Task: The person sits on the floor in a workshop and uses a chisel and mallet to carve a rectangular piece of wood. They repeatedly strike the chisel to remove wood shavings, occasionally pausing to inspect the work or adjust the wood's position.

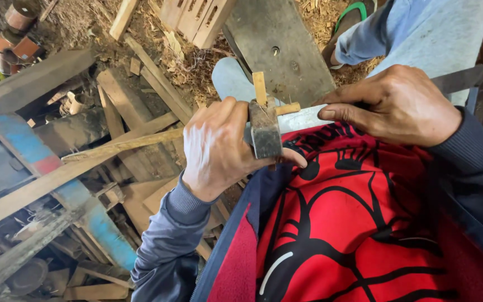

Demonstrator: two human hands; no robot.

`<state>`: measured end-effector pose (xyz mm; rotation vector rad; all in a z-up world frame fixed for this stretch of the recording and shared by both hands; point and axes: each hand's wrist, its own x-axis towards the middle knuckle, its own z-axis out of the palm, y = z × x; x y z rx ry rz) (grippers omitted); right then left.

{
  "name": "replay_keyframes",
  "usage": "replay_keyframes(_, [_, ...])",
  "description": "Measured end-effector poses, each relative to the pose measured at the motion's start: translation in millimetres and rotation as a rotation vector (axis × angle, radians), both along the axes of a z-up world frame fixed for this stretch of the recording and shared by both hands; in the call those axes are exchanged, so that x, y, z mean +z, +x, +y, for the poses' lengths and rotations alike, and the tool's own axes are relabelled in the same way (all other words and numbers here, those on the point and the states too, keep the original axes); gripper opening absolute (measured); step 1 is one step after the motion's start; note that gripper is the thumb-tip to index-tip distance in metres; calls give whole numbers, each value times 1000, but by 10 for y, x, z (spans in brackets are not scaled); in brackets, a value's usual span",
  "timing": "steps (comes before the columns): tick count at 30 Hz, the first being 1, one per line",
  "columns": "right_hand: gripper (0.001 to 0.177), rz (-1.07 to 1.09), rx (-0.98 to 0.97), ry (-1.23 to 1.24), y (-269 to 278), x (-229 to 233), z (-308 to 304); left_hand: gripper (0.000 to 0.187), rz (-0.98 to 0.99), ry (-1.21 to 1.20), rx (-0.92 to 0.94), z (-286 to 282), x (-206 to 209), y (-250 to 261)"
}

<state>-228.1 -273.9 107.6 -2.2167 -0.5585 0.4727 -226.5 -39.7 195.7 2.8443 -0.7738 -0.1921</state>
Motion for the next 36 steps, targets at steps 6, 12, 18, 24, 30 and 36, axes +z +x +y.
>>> replay_keyframes(6, [25,86,18,-39,24,18,12,82,13,5,2,-15,10,12])
replay_keyframes(12, [25,86,16,-25,20,0,17,82,-18,-13,-19,5,-22,5])
replay_keyframes(18, [24,39,11,24,-4,-41,24,83,-12,-25,-5,20,-64,-21])
replay_keyframes(24, [25,-35,2,-56,-52,-84,15,78,32,-1,31,15,-111,-31])
replay_keyframes(30, [20,237,-183,208,-48,-9,-283,45,434,-744,-126,270,-571,260])
replay_keyframes(36, [16,138,-333,203,-109,67,-495,53,-20,-2223,294,-158,-1422,61])
